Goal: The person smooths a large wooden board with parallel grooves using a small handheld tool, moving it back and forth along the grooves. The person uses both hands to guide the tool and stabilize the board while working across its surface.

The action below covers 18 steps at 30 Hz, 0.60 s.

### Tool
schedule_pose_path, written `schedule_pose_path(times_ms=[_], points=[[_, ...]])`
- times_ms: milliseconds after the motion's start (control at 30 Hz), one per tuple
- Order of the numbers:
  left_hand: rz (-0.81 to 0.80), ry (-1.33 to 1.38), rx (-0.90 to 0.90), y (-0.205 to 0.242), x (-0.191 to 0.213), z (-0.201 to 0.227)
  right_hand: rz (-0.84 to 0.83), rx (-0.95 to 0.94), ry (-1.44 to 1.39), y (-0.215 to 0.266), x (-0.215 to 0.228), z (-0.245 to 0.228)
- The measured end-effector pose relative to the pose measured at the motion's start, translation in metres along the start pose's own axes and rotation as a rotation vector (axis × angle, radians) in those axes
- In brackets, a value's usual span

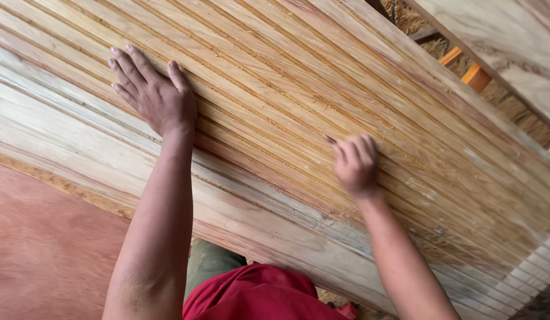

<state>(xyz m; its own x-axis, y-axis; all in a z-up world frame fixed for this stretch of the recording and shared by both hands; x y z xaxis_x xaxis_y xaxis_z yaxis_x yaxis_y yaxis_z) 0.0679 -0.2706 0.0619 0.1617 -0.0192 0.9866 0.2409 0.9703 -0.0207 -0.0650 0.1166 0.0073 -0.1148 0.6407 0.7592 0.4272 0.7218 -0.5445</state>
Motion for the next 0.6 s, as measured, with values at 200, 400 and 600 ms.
schedule_pose_path(times_ms=[200, 400, 600], points=[[-0.022, -0.077, -0.005, 0.000, -0.009, -0.006, -0.054, -0.046, 0.017, 0.020, -0.007, 0.003], [-0.078, -0.063, -0.019, 0.003, -0.003, -0.010, -0.034, -0.013, -0.050, -0.032, -0.051, -0.022], [-0.095, -0.069, 0.011, -0.008, -0.001, 0.000, -0.060, -0.123, 0.024, -0.001, 0.004, 0.009]])
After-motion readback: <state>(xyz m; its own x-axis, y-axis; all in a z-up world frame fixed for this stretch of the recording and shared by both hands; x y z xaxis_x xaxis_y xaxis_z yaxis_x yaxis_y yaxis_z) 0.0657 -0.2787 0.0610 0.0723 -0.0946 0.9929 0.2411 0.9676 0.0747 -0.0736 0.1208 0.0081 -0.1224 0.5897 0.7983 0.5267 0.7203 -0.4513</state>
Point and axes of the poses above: each hand's wrist, its own y-axis away from the middle knuckle, its own x-axis out of the back of the hand, z = x × y, the point moved 10 cm from there along -y, towards the middle knuckle, and after that the axes turned 8 degrees about x, right-handed, at the moved point
